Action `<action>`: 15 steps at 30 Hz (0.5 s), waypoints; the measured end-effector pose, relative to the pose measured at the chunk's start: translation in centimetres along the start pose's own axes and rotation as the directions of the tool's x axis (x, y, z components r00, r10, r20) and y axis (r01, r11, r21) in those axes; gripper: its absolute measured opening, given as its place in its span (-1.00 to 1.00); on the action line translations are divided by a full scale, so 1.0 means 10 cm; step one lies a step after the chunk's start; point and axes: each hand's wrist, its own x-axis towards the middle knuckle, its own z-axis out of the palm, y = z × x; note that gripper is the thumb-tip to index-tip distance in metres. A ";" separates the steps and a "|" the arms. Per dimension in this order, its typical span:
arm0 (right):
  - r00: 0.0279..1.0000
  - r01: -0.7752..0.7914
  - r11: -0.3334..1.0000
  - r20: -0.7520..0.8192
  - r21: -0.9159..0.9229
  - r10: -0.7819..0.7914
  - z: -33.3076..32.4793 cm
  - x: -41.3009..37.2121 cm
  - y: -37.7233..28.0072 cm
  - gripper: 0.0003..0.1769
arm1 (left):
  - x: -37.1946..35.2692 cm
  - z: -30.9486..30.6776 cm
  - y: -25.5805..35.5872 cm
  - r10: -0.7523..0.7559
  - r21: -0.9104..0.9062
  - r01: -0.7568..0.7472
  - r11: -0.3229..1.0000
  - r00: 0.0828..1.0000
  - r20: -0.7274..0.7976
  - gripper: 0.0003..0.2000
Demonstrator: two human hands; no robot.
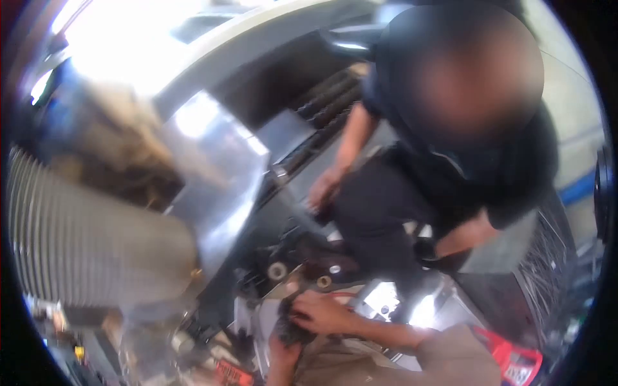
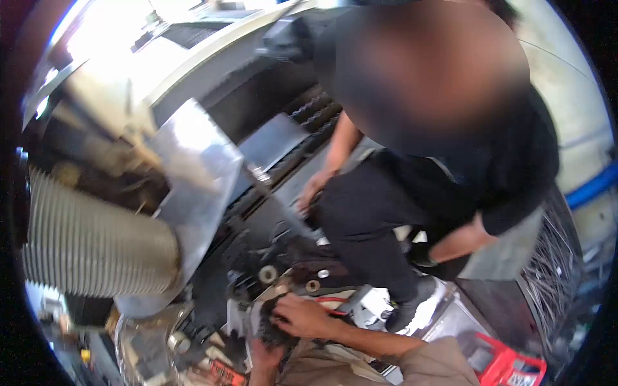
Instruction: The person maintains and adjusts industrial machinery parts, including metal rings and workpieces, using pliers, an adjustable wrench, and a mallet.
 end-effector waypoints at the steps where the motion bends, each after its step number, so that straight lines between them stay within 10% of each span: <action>1: 0.999 0.023 1.000 -0.043 0.014 -0.022 -0.05 0.01 0.01 -0.74 | 0.00 0.27 0.23 -0.218 -0.512 0.187 0.839 0.976 -0.002 -0.63; 2: 0.998 0.056 0.997 -0.013 0.044 -0.055 -0.08 0.02 -0.01 -0.74 | 0.04 0.06 -0.01 0.107 0.395 -0.106 0.912 0.994 0.020 -0.69; 4: 1.000 -0.009 0.998 -0.022 0.059 0.010 -0.15 0.02 -0.02 -0.76 | -0.06 0.29 0.21 0.179 0.555 -0.166 0.815 0.983 0.032 -0.67; 5: 1.000 -0.001 0.998 -0.005 0.069 0.001 -0.16 0.05 -0.01 -0.76 | -0.03 0.35 0.28 0.184 0.552 -0.160 0.818 0.983 0.011 -0.67; 6: 1.000 -0.022 0.996 -0.004 0.086 0.023 -0.16 0.07 -0.01 -0.76 | -0.01 0.39 0.34 -0.014 0.083 0.022 0.996 0.996 -0.090 -0.68; 7: 0.999 -0.043 0.994 0.002 0.102 0.043 -0.09 0.06 0.01 -0.76 | 0.01 0.35 0.33 -0.226 -0.422 0.172 0.890 0.971 -0.083 -0.69; 15: 0.935 -0.344 0.839 0.070 0.422 0.348 -0.03 0.06 0.24 -0.82 | 0.05 -0.63 -0.18 -0.255 -0.509 0.058 0.859 0.909 -0.328 -0.61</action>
